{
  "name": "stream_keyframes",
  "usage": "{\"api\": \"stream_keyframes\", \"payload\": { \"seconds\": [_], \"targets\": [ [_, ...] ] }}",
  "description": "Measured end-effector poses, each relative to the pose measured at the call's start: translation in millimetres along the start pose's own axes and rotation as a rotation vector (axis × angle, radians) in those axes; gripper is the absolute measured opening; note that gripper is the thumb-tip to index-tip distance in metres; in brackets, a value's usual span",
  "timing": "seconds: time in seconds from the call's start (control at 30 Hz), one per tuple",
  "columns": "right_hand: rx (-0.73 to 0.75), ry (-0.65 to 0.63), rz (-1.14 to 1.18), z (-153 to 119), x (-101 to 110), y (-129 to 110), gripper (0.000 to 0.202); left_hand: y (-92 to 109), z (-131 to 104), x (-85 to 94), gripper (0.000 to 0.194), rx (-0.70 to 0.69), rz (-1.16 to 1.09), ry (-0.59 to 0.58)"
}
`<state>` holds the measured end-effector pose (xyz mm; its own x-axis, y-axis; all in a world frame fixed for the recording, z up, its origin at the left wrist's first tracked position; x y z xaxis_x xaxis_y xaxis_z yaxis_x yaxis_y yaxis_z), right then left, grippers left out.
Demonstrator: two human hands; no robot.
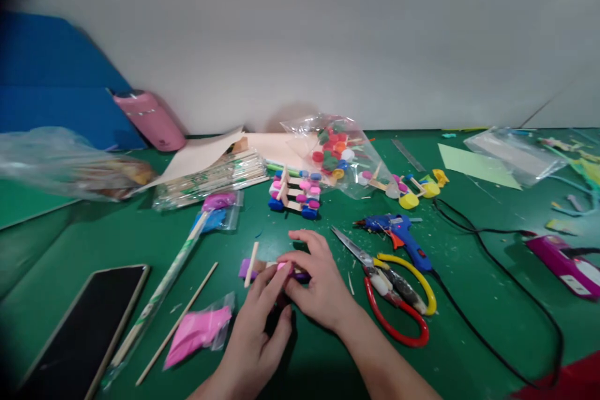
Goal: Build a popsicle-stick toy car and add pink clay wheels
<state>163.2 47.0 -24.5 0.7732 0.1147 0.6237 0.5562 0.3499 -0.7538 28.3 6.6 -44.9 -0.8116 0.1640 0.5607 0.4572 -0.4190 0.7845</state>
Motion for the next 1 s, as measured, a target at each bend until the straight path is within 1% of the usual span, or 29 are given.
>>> {"api": "stream_keyframes", "payload": {
  "seconds": [0.2, 0.33, 0.43, 0.5, 0.57, 0.6, 0.67, 0.73, 0.77, 0.8, 0.87, 1.0],
  "targets": [
    [0.001, -0.052, -0.034, -4.7, -0.4, 3.7, 0.048, 8.3, -9.4, 3.8, 0.066, 0.066, 0.080, -0.051],
    [-0.039, -0.117, -0.038, -8.0, 5.3, 2.5, 0.064, 19.7, -24.5, 7.4, 0.069, 0.102, 0.120, -0.084],
    [-0.031, -0.160, -0.037, -9.9, 11.4, 1.9, 0.078, 27.4, -42.5, 9.9, 0.066, 0.125, 0.126, -0.054],
    [-0.003, -0.147, -0.023, -10.7, 15.4, 1.4, 0.080, 30.6, -54.0, 14.8, 0.058, 0.091, 0.151, 0.000],
    [0.031, -0.073, 0.017, -11.2, 18.7, 0.8, 0.071, 31.0, -61.9, 25.4, 0.047, 0.026, 0.214, 0.078],
    [0.043, -0.004, 0.050, -11.5, 20.1, 0.5, 0.063, 29.9, -63.9, 32.9, 0.042, -0.001, 0.267, 0.122],
    [0.055, 0.203, 0.133, -12.5, 22.4, 0.3, 0.039, 24.9, -64.4, 50.6, 0.036, -0.047, 0.375, 0.165],
    [0.056, 0.406, 0.192, -14.2, 24.2, 0.3, 0.013, 16.3, -61.6, 68.7, 0.037, -0.043, 0.525, 0.157],
    [0.059, 0.476, 0.205, -15.2, 24.9, 0.2, 0.009, 11.3, -59.8, 76.7, 0.036, -0.023, 0.586, 0.160],
    [0.062, 0.520, 0.208, -16.2, 25.4, 0.0, 0.016, 6.1, -58.0, 83.3, 0.035, 0.000, 0.635, 0.141],
    [0.071, 0.556, 0.210, -17.9, 26.0, -0.7, 0.027, -3.6, -55.2, 91.8, 0.039, 0.047, 0.696, 0.069],
    [0.096, 0.595, 0.245, -20.1, 26.0, -2.0, 0.032, -15.1, -52.5, 94.7, 0.044, 0.069, 0.697, -0.093]
  ]
}}
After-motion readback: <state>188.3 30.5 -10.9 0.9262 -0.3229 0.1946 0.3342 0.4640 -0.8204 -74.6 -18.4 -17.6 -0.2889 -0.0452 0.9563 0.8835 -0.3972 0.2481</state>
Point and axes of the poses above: each hand's wrist, its own z-axis towards the middle knuckle, its own x-axis out of the back of the hand, y = z × x, the point moved 1 cm from there along z, towards the middle knuckle, and after that the axes turned 3 degrees about -y, right-handed, at the moved point
